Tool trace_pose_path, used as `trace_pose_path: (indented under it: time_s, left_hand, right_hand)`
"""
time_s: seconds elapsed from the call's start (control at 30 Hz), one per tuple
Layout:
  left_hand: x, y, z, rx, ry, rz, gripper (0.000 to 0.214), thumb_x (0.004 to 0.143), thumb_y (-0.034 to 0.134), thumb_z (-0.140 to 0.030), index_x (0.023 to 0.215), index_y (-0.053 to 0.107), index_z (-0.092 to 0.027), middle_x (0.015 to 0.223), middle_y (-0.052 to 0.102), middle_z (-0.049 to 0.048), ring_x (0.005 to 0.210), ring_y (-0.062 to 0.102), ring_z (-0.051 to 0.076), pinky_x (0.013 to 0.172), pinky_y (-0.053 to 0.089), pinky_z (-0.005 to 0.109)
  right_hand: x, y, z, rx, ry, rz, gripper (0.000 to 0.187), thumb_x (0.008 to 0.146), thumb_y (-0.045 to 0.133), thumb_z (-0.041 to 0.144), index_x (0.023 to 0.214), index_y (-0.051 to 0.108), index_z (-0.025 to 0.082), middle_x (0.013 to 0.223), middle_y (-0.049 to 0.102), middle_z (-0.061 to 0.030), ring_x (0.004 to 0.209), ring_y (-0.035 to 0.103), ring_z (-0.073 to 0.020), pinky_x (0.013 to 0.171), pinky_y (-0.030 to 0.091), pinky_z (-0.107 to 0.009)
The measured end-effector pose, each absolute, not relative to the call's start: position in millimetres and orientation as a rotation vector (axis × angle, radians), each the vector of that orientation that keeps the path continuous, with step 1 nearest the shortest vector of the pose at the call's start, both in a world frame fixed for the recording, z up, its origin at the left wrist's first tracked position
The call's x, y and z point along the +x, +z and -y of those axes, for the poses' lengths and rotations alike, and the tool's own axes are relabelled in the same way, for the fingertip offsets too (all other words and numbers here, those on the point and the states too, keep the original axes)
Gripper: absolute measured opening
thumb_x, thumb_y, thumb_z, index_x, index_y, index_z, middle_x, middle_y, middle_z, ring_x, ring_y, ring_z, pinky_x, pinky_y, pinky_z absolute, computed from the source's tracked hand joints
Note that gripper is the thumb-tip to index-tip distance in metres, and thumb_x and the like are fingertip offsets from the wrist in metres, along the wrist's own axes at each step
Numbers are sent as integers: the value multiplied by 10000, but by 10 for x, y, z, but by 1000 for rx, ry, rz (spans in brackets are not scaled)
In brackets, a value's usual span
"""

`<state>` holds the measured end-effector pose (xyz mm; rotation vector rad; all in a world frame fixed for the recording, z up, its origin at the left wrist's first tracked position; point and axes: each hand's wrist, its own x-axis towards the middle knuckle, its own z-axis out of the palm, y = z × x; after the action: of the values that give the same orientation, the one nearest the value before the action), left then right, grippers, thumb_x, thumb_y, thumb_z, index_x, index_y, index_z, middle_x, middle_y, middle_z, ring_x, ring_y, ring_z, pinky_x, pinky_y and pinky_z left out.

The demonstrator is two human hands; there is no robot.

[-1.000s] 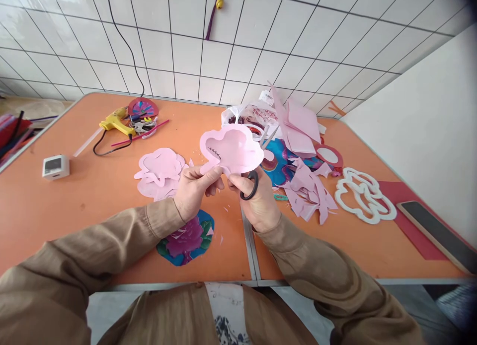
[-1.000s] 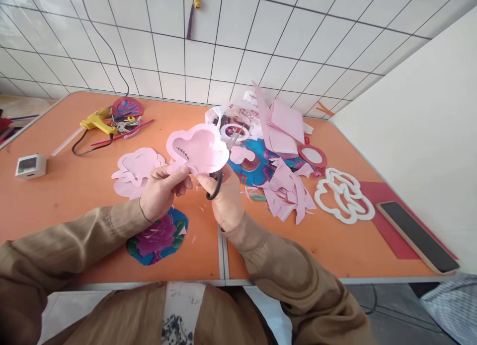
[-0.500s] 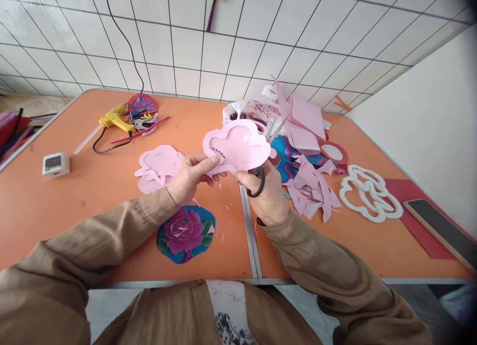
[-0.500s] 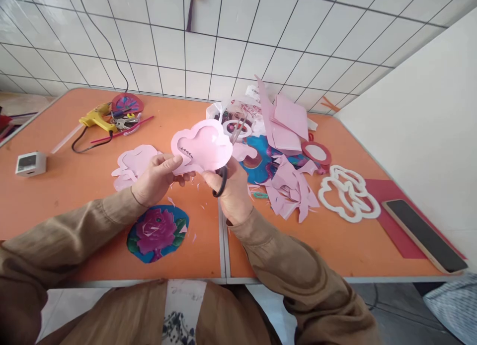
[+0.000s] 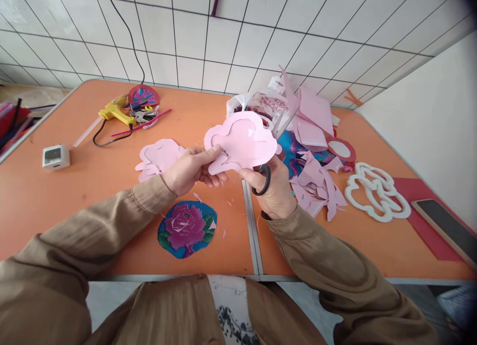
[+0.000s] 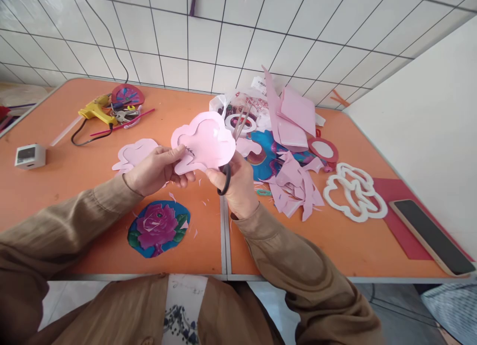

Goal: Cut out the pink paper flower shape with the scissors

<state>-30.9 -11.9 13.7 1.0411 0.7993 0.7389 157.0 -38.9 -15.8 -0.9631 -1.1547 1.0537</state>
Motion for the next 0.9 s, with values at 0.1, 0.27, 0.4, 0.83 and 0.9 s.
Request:
trace_pose_path:
  time_s: [0.1, 0.27, 0.4, 0.83, 0.9]
  left_hand:
    - [-300, 165, 140, 1014, 706, -803, 478, 801, 724, -544, 674, 695, -84, 660, 726, 113, 447, 604, 109, 457, 476, 213]
    - [-274, 196, 183, 994, 761, -814, 349, 804, 774, -373, 632, 687, -83, 583, 681, 60, 421, 566, 65, 443, 444, 165]
    - [-263, 192, 205, 982, 811, -809, 262, 760, 812, -311, 659, 705, -93, 595, 689, 38, 436, 573, 62, 464, 466, 166]
    - [-224, 174, 246, 1171, 929, -894, 338, 812, 734, -361, 593, 657, -115, 554, 663, 33, 420, 532, 58, 427, 404, 176]
    - [-219, 180, 257, 1182, 933, -895, 337, 816, 726, -360, 596, 655, -115, 553, 661, 33, 421, 532, 59, 430, 407, 180]
  right_hand:
    - [1586, -156, 375, -980, 1040, 1141, 399, 583, 865, 310, 937, 690, 252, 813, 684, 15, 657, 554, -158, 588, 489, -327]
    - [1576, -105, 366, -988, 1029, 1143, 429, 535, 915, 386, 887, 691, 287, 796, 669, 6, 638, 539, -172, 581, 490, -350]
    - [1584, -109, 367, -1001, 999, 1171, 444, 551, 906, 428, 913, 685, 294, 851, 694, -3, 711, 586, -202, 636, 522, -379]
    - [1558, -57, 387, -994, 1076, 1174, 435, 585, 901, 437, 931, 698, 267, 913, 733, -14, 811, 647, -219, 733, 574, -400]
    - [1564, -72, 393, -1000, 1071, 1173, 440, 593, 898, 411, 949, 699, 246, 905, 730, -14, 777, 632, -199, 714, 569, -384]
